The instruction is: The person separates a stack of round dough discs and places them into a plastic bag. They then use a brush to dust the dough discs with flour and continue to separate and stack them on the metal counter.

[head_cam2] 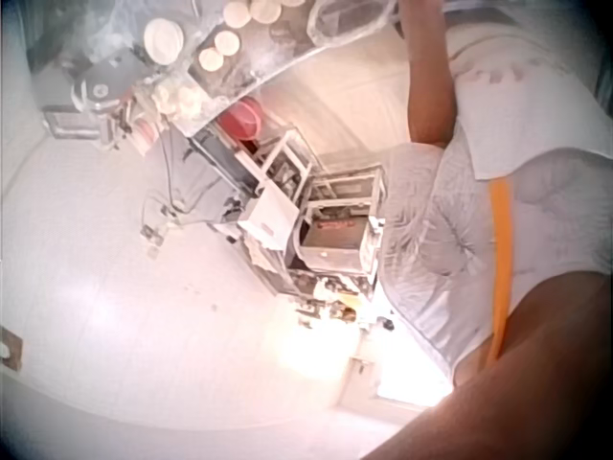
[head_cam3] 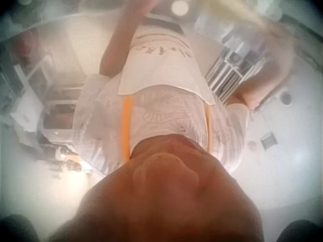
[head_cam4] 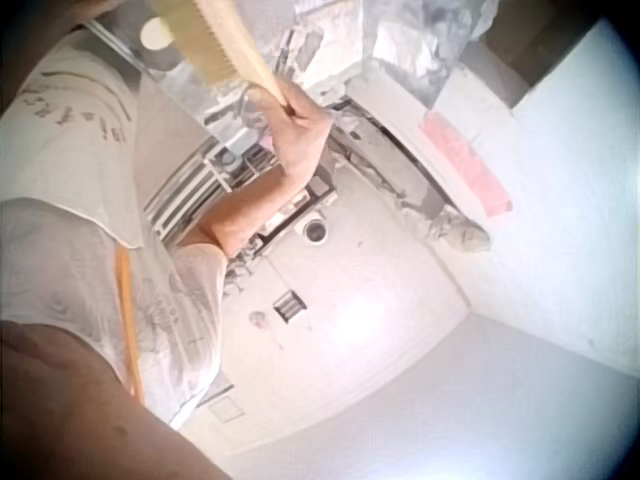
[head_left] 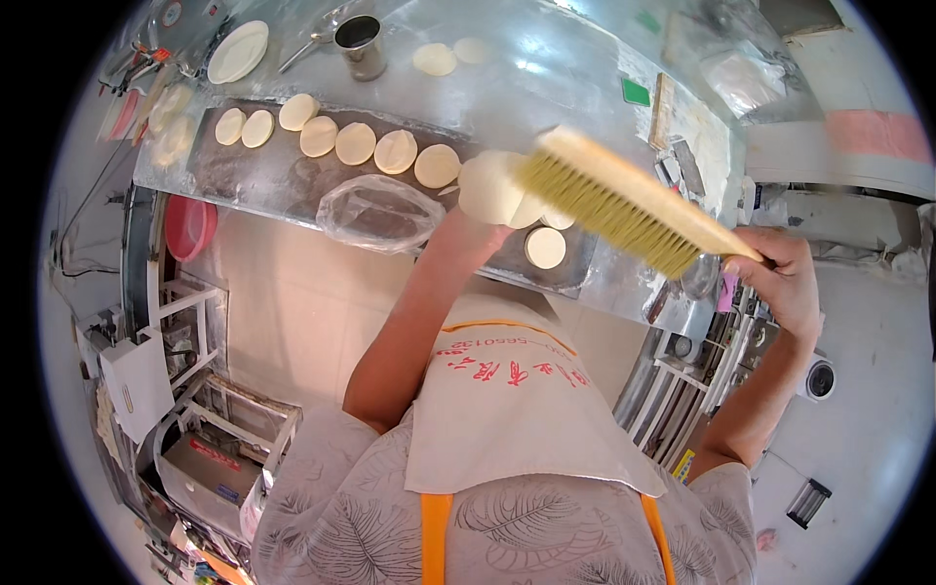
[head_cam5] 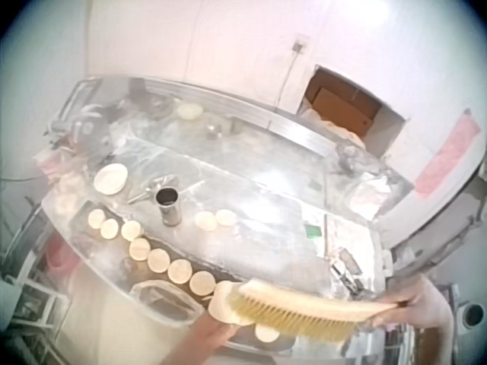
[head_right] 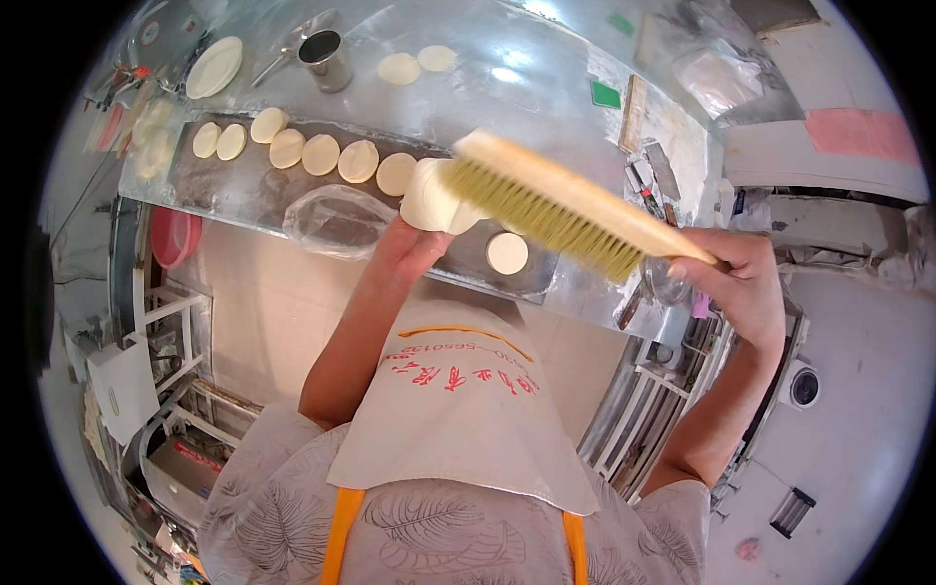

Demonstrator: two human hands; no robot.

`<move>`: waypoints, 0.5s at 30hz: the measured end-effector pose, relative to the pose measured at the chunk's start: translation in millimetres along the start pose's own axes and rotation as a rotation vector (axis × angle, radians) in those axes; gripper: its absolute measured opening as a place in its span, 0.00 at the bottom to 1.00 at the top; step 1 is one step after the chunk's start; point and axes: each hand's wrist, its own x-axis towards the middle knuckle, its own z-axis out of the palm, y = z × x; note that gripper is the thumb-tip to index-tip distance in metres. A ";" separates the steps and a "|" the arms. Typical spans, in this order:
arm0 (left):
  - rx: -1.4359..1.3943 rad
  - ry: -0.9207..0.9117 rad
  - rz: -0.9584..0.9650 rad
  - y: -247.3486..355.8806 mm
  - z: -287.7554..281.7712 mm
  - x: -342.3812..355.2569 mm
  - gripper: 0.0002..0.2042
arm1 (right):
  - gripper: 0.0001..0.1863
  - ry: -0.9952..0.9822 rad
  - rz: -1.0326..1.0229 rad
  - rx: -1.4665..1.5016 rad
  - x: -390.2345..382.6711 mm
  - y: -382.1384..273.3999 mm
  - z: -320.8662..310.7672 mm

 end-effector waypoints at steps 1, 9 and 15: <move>-0.051 0.009 -0.018 -13.8 -2.4 8.9 0.25 | 0.16 -0.059 -0.031 -0.006 1.6 -0.4 0.7; -0.180 0.097 -0.013 -23.7 -2.6 17.9 0.20 | 0.16 0.076 -0.003 -0.027 0.4 6.0 -5.3; -0.013 0.107 -0.106 -10.8 -0.2 15.5 0.19 | 0.16 0.291 0.127 -0.013 -0.6 17.1 -0.3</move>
